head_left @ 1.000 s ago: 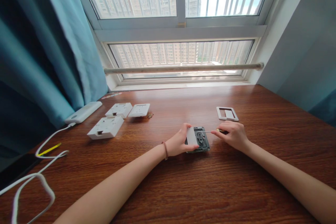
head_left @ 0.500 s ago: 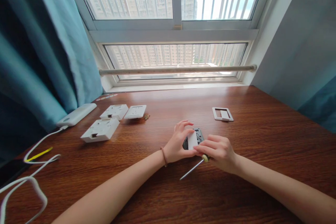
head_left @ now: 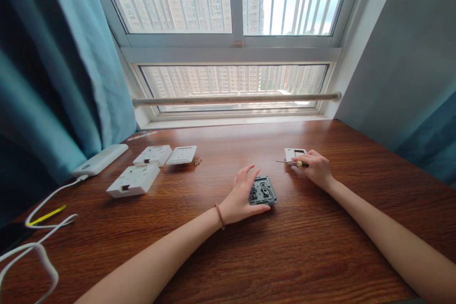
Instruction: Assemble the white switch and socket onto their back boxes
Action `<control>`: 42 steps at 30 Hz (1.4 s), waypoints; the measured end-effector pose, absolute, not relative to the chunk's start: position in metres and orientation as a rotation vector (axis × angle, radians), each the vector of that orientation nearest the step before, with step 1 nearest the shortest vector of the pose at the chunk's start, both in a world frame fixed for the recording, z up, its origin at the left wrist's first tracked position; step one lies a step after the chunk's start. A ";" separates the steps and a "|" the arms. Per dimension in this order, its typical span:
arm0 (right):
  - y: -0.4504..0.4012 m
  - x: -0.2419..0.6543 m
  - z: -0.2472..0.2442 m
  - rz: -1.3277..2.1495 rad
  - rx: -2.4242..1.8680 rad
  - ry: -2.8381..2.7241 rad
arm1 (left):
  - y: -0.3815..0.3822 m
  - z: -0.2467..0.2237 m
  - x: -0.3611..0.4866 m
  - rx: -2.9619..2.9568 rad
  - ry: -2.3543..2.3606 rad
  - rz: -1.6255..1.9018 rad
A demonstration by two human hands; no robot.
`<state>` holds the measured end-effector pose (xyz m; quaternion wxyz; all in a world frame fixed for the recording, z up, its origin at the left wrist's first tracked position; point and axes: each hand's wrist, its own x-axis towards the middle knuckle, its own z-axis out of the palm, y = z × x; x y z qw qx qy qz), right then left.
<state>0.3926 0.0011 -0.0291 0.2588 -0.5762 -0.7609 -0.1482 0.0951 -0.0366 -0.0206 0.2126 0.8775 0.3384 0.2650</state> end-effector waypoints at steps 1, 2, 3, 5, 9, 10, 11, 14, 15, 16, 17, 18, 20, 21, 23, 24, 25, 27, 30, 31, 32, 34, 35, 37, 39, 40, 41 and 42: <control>0.005 0.399 -0.030 -0.401 -1.591 -2.062 | -0.037 -0.020 0.095 2.442 0.942 0.724; 0.008 0.404 -0.031 -0.402 -1.609 -2.064 | -0.037 -0.020 0.095 2.446 0.944 0.716; 0.009 0.407 -0.031 -0.403 -1.614 -2.066 | -0.037 -0.019 0.095 2.447 0.946 0.710; 0.010 0.407 -0.031 -0.404 -1.615 -2.072 | -0.036 -0.019 0.095 2.438 0.943 0.708; 0.007 0.400 -0.032 -0.431 -1.637 -2.062 | -0.033 -0.022 0.095 2.404 0.924 0.716; 0.007 0.399 -0.032 -0.444 -1.647 -2.066 | -0.033 -0.023 0.095 2.395 0.916 0.718; 0.007 0.398 -0.033 -0.458 -1.659 -2.075 | -0.033 -0.023 0.095 2.386 0.908 0.719; 0.009 0.402 -0.035 -0.492 -1.697 -2.110 | -0.032 -0.024 0.095 2.360 0.897 0.727; 0.011 0.405 -0.036 -0.499 -1.711 -2.114 | -0.032 -0.024 0.096 2.353 0.898 0.730; 0.012 0.409 -0.037 -0.501 -1.725 -2.111 | -0.032 -0.023 0.096 2.348 0.900 0.730; 0.014 0.413 -0.038 -0.496 -1.738 -2.106 | -0.032 -0.023 0.096 2.343 0.904 0.728; 0.015 0.417 -0.038 -0.486 -1.749 -2.096 | -0.032 -0.022 0.096 2.339 0.909 0.725; 0.017 0.426 -0.037 -0.456 -1.761 -2.073 | -0.032 -0.021 0.096 2.331 0.919 0.716; 0.018 0.429 -0.036 -0.437 -1.758 -2.060 | -0.032 -0.021 0.096 2.328 0.922 0.712; 0.017 0.432 -0.030 -0.390 -1.749 -2.016 | -0.032 -0.021 0.096 2.320 0.921 0.709; 0.015 0.432 -0.026 -0.365 -1.755 -1.971 | -0.032 -0.021 0.096 2.317 0.918 0.709; 0.013 0.431 -0.021 -0.333 -1.766 -1.915 | -0.032 -0.022 0.096 2.313 0.916 0.711; 0.009 0.423 -0.011 -0.201 -1.787 -1.821 | -0.032 -0.022 0.096 2.308 0.921 0.717; 0.003 0.407 -0.002 0.061 -1.772 -1.832 | -0.033 -0.024 0.096 2.315 0.939 0.716; 0.001 0.403 -0.001 0.115 -1.774 -1.851 | -0.032 -0.024 0.096 2.322 0.944 0.711; -0.001 0.401 0.000 0.134 -1.790 -1.856 | -0.032 -0.024 0.096 2.330 0.947 0.704; -0.004 0.402 -0.001 0.102 -1.865 -1.823 | -0.032 -0.025 0.096 2.344 0.953 0.693; -0.005 0.407 -0.002 0.063 -1.919 -1.790 | -0.032 -0.025 0.096 2.349 0.956 0.692; -0.008 0.422 -0.004 -0.037 -2.053 -1.709 | -0.032 -0.025 0.096 2.355 0.958 0.694; -0.009 0.440 -0.008 -0.121 -2.201 -1.634 | -0.032 -0.026 0.096 2.360 0.958 0.700; -0.008 0.448 -0.011 -0.143 -2.269 -1.610 | -0.032 -0.026 0.096 2.362 0.958 0.704; -0.008 0.455 -0.014 -0.152 -2.328 -1.596 | -0.032 -0.026 0.095 2.364 0.959 0.708; -0.007 0.461 -0.018 -0.154 -2.377 -1.591 | -0.032 -0.026 0.095 2.365 0.960 0.712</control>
